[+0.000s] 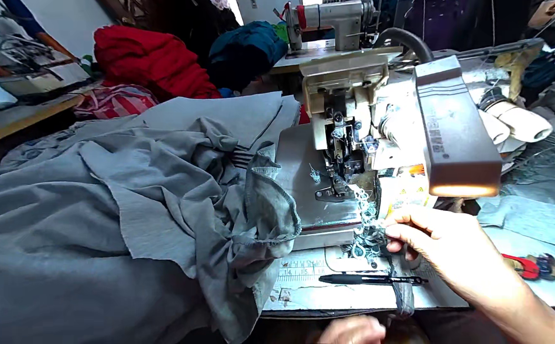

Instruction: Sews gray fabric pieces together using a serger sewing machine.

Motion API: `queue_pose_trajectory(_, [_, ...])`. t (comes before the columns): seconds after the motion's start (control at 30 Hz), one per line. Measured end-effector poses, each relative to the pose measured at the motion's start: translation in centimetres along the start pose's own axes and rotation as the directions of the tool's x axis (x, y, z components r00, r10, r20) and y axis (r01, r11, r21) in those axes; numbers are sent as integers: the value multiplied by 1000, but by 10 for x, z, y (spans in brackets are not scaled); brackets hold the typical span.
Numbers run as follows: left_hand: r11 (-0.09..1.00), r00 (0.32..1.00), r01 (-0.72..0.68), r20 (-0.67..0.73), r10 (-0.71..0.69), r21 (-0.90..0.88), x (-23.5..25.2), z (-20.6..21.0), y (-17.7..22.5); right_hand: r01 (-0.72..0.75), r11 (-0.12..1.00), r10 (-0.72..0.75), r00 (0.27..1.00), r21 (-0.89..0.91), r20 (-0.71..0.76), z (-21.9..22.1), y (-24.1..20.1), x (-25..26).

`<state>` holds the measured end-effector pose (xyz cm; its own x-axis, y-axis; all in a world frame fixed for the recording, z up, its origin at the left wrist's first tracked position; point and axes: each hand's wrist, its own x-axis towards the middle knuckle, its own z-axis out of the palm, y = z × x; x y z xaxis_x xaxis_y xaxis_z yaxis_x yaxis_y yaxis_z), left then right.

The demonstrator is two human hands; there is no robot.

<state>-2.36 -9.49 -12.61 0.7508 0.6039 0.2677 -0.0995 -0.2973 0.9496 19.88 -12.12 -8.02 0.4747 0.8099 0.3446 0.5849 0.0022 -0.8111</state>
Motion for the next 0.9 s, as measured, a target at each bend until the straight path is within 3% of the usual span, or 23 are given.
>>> queue_pose_trajectory(0.07, [967, 988, -125, -65, 143, 221, 25, -5, 9, 52, 999, -52, 998, 0, 17, -2, 2, -4])
queue_pose_trajectory(0.13, [918, 976, -133, -114, 188, 375, 50, -3, 14, 112, 994, -112, 993, -9, 49, -3, 4, -8])
queue_pose_trajectory(0.37, [957, 980, -80, -151, 126, 278, 81, 16, -3, 224, 975, -223, 972, -1, 70, -6, 10, -26])
queue_pose_trajectory(0.53, [884, 964, -120, -161, 213, 451, 81, 13, -14, 247, 965, -250, 968, -82, -21, -15, 15, -30])
queue_pose_trajectory(0.63, [805, 940, -143, -175, 293, 576, 82, 10, -19, 181, 972, -204, 967, -151, -152, -32, 15, -31])
queue_pose_trajectory(0.73, [713, 899, -180, -182, 399, 678, 84, 12, -23, 87, 990, -112, 962, -108, -249, -61, 21, -37])
queue_pose_trajectory(0.9, [565, 875, -192, -121, 469, 802, 89, 15, -36, -60, 998, 57, 945, 1, -323, -147, 31, -79])
